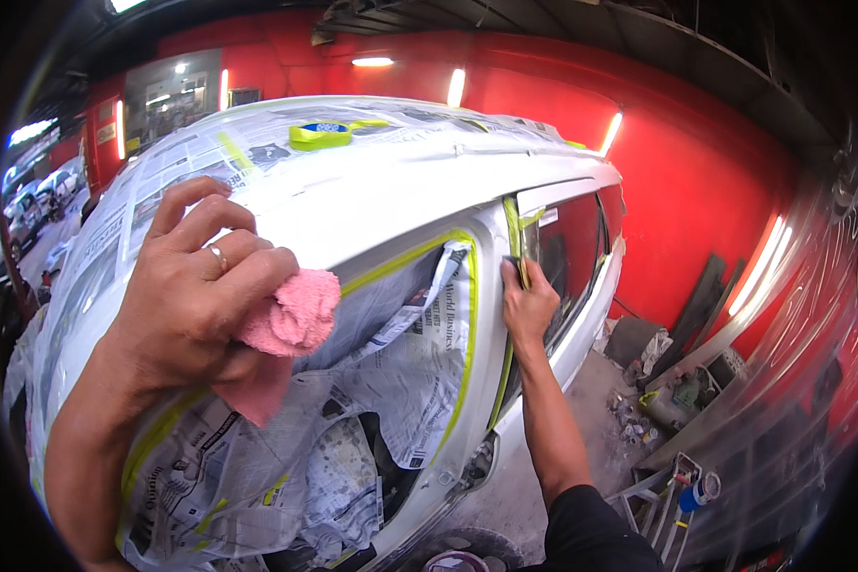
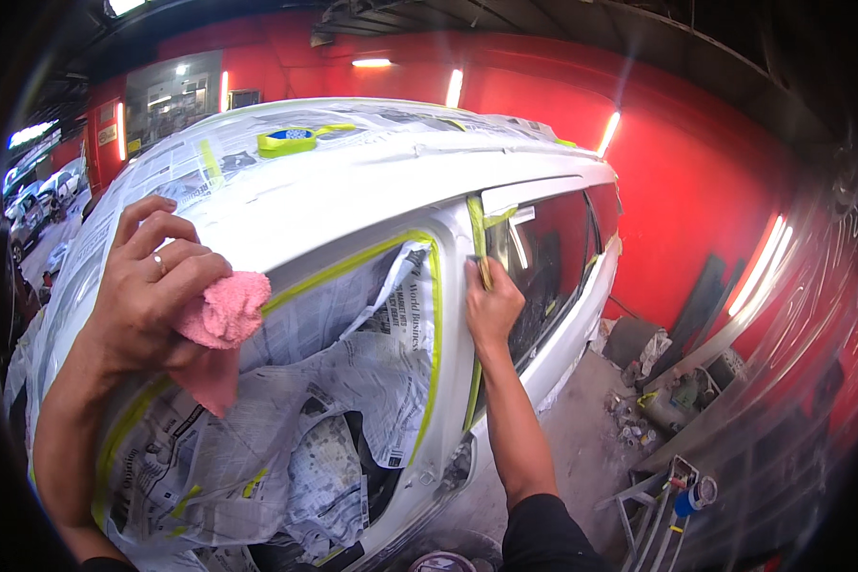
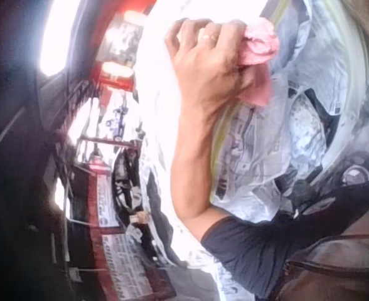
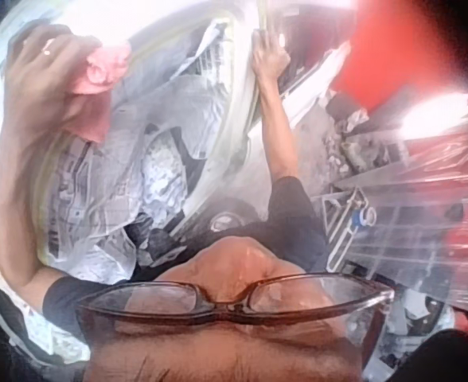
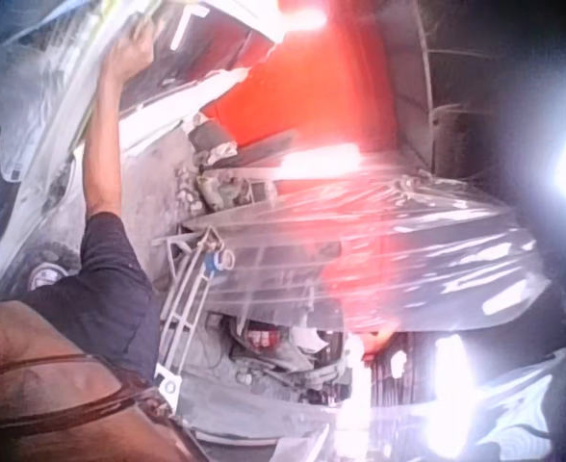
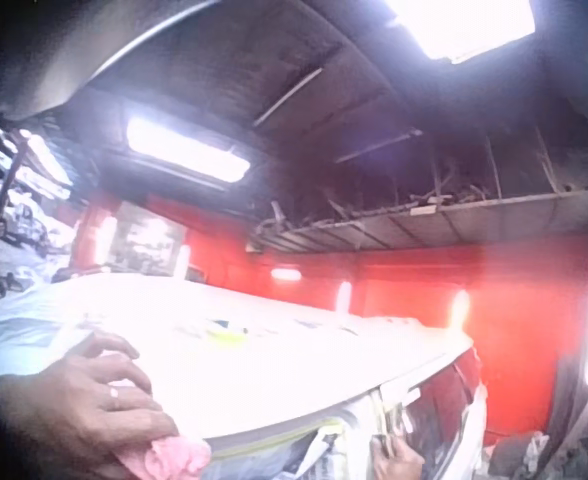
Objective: The person wipes the white painted surface of a car's roof and window frame with a pink cloth. The car is masked with newspaper and yellow tape. The person repeatedly wipes the same areas, occasionally dipping the cloth into a pink container on the floor.
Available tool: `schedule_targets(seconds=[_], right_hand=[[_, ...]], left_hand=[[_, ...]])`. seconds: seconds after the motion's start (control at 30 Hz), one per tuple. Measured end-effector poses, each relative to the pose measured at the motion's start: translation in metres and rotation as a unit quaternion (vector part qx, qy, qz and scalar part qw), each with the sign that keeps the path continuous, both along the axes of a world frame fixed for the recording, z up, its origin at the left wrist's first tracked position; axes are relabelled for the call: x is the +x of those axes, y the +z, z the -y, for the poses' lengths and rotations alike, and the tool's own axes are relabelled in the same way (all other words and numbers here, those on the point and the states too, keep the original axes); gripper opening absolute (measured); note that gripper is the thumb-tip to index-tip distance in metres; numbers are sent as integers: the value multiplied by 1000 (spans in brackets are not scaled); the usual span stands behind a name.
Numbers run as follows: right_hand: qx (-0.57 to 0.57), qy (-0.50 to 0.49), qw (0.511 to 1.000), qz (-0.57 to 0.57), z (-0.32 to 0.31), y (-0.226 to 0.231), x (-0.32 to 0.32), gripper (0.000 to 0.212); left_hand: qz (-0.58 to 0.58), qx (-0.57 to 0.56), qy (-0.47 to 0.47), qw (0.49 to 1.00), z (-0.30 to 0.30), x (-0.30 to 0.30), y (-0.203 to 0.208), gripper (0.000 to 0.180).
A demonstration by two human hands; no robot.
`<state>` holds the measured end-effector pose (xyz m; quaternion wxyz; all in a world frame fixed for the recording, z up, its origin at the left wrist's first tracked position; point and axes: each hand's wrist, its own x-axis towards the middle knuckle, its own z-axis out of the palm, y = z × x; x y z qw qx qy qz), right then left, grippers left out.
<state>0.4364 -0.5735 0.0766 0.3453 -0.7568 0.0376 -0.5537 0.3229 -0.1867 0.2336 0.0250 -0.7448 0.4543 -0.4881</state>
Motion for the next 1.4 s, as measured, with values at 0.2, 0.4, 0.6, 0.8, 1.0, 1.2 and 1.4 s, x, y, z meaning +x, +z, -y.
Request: schedule_targets(seconds=[0.2, 0.4, 0.6, 0.8, 1.0, 1.2, 1.4], right_hand=[[-86, 58, 994, 28, 5, 9, 11, 15], [-142, 54, 974, 167, -5, 29, 44, 21], [-440, 82, 872, 196, 16, 69, 45, 48], [-299, 6, 946, 124, -8, 37, 44, 21], [-189, 23, 969, 161, -3, 17, 44, 22], [-407, 66, 876, 251, 10, 69, 52, 27], [-324, 16, 941, 99, 4, 37, 34, 23]], left_hand=[[-4, 6, 2, 1000, 2, 0, -2, 44], [3, 14, 4, 1000, 5, 2, -4, 43], [-7, 15, -7, 1000, 17, 9, -5, 43], [-5, 42, 36, 998, 13, 2, -5, 55], [-3, 25, 28, 999, 10, -3, -6, 48], [-10, 25, 7, 1000, 24, 7, -6, 43], [5, 47, 40, 998, 15, -1, -10, 45]])
